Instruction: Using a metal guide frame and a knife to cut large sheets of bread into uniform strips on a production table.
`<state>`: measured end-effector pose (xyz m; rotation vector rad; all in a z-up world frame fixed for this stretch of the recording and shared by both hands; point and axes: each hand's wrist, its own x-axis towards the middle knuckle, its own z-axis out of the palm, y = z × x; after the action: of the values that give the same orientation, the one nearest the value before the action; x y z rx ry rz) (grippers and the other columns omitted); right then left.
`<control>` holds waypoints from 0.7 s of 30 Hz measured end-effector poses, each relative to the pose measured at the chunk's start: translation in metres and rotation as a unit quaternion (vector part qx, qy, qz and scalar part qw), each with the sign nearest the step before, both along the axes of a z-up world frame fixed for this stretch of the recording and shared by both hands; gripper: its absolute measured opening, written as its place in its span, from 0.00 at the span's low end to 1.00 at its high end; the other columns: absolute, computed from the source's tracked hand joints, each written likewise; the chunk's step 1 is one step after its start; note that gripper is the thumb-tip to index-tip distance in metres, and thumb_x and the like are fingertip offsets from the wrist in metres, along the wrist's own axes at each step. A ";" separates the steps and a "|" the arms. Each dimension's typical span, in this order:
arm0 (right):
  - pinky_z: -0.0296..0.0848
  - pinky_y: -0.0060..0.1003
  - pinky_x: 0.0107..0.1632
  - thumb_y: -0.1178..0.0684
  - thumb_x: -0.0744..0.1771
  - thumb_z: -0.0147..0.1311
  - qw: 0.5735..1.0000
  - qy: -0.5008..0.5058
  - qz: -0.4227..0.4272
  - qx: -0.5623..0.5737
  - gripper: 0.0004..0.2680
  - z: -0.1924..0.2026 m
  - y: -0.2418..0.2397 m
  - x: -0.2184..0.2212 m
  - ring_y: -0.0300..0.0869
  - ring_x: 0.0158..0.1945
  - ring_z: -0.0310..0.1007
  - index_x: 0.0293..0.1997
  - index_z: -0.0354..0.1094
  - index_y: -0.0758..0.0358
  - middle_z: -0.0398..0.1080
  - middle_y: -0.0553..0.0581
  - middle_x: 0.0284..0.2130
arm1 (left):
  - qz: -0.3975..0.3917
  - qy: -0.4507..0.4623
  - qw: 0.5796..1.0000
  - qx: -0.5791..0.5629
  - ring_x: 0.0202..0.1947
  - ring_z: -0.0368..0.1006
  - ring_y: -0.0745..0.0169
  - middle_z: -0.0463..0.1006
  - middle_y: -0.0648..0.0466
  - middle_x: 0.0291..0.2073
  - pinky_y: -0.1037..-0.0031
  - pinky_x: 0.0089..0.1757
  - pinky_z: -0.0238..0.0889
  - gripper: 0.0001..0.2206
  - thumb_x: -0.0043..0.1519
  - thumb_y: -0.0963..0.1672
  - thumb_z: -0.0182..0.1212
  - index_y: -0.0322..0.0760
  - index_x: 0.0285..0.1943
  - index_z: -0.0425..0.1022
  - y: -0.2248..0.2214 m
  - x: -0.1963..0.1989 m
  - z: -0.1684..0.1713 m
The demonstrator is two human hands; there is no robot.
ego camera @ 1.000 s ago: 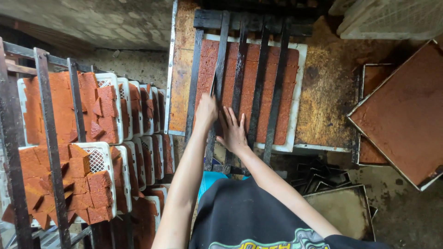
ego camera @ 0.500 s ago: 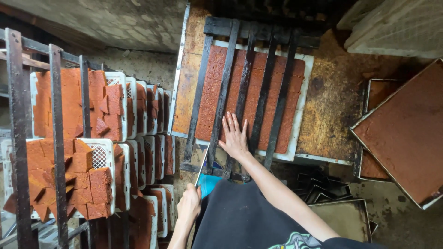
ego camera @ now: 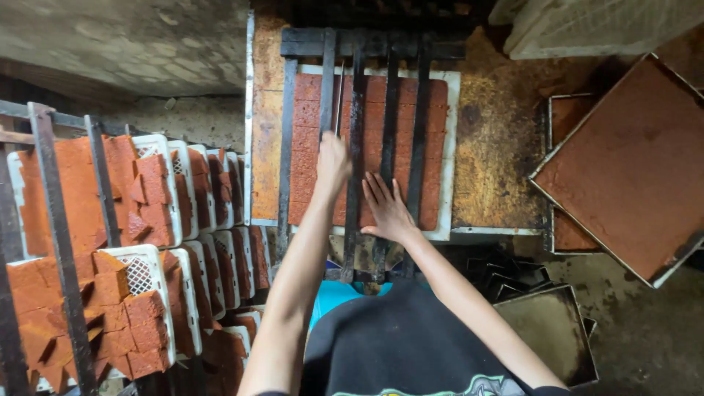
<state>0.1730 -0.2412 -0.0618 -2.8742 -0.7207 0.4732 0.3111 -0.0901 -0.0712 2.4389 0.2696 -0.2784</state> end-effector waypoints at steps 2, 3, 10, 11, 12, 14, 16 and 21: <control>0.32 0.64 0.74 0.29 0.54 0.67 1.000 0.007 -0.011 0.014 0.51 0.000 0.001 -0.002 0.54 0.79 0.27 0.78 0.33 0.64 0.31 0.64 0.77 | 0.000 0.054 0.999 0.007 0.42 0.80 0.27 0.78 0.35 0.40 0.41 0.44 0.73 0.18 0.70 0.51 0.38 0.31 0.52 0.57 -0.004 0.038 -0.075; 0.35 0.66 0.73 0.29 0.54 0.67 0.999 0.013 -0.022 0.031 0.51 0.000 0.002 -0.001 0.54 0.79 0.27 0.78 0.33 0.64 0.30 0.64 0.77 | 0.001 0.106 0.994 0.017 0.44 0.80 0.31 0.78 0.40 0.41 0.40 0.44 0.73 0.18 0.68 0.51 0.42 0.31 0.53 0.56 -0.005 0.059 -0.111; 0.36 0.66 0.73 0.27 0.55 0.65 1.000 -0.011 -0.023 0.017 0.50 0.007 0.001 -0.001 0.52 0.79 0.27 0.79 0.33 0.57 0.31 0.61 0.77 | -0.037 0.155 0.987 0.026 0.45 0.81 0.40 0.77 0.41 0.44 0.48 0.48 0.74 0.17 0.68 0.46 0.45 0.27 0.59 0.61 -0.027 0.060 -0.046; 0.37 0.65 0.73 0.27 0.55 0.65 1.000 -0.015 -0.023 0.012 0.49 0.005 0.002 -0.002 0.52 0.79 0.27 0.79 0.33 0.56 0.31 0.60 0.77 | -0.017 0.161 0.986 0.029 0.45 0.81 0.38 0.79 0.41 0.42 0.44 0.47 0.73 0.17 0.65 0.45 0.49 0.27 0.58 0.61 -0.023 0.061 -0.057; 0.38 0.65 0.73 0.28 0.55 0.65 1.000 -0.018 -0.024 0.006 0.48 0.003 0.003 -0.003 0.52 0.79 0.27 0.79 0.34 0.55 0.30 0.60 0.77 | 0.003 0.167 0.985 0.032 0.45 0.81 0.37 0.80 0.42 0.41 0.39 0.46 0.72 0.17 0.62 0.44 0.53 0.26 0.57 0.62 -0.019 0.062 -0.068; 0.38 0.65 0.73 0.29 0.55 0.65 0.999 -0.018 -0.029 0.014 0.48 0.002 0.003 -0.002 0.52 0.79 0.29 0.79 0.34 0.54 0.31 0.60 0.77 | 0.004 0.163 0.986 0.027 0.47 0.80 0.36 0.80 0.40 0.44 0.39 0.47 0.72 0.20 0.65 0.47 0.47 0.24 0.60 0.62 -0.012 0.057 -0.087; 0.38 0.65 0.73 0.31 0.56 0.65 0.999 -0.017 -0.030 0.021 0.47 -0.002 0.004 -0.003 0.52 0.79 0.31 0.79 0.34 0.54 0.33 0.60 0.77 | 0.009 0.160 0.987 0.022 0.49 0.80 0.36 0.80 0.38 0.46 0.40 0.47 0.72 0.25 0.68 0.50 0.42 0.21 0.63 0.62 -0.007 0.051 -0.102; 0.31 0.64 0.74 0.33 0.57 0.65 0.998 0.013 -0.045 0.041 0.46 0.001 0.004 -0.001 0.53 0.79 0.31 0.80 0.32 0.53 0.35 0.60 0.77 | -0.081 0.067 0.982 0.159 0.53 0.76 0.31 0.72 0.34 0.53 0.35 0.48 0.71 0.29 0.70 0.49 0.39 0.13 0.68 0.46 -0.010 0.031 -0.121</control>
<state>0.1720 -0.2375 -0.0607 -2.8054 -0.5888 0.4566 0.3424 -0.0999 -0.1925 2.7678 0.1853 -0.5070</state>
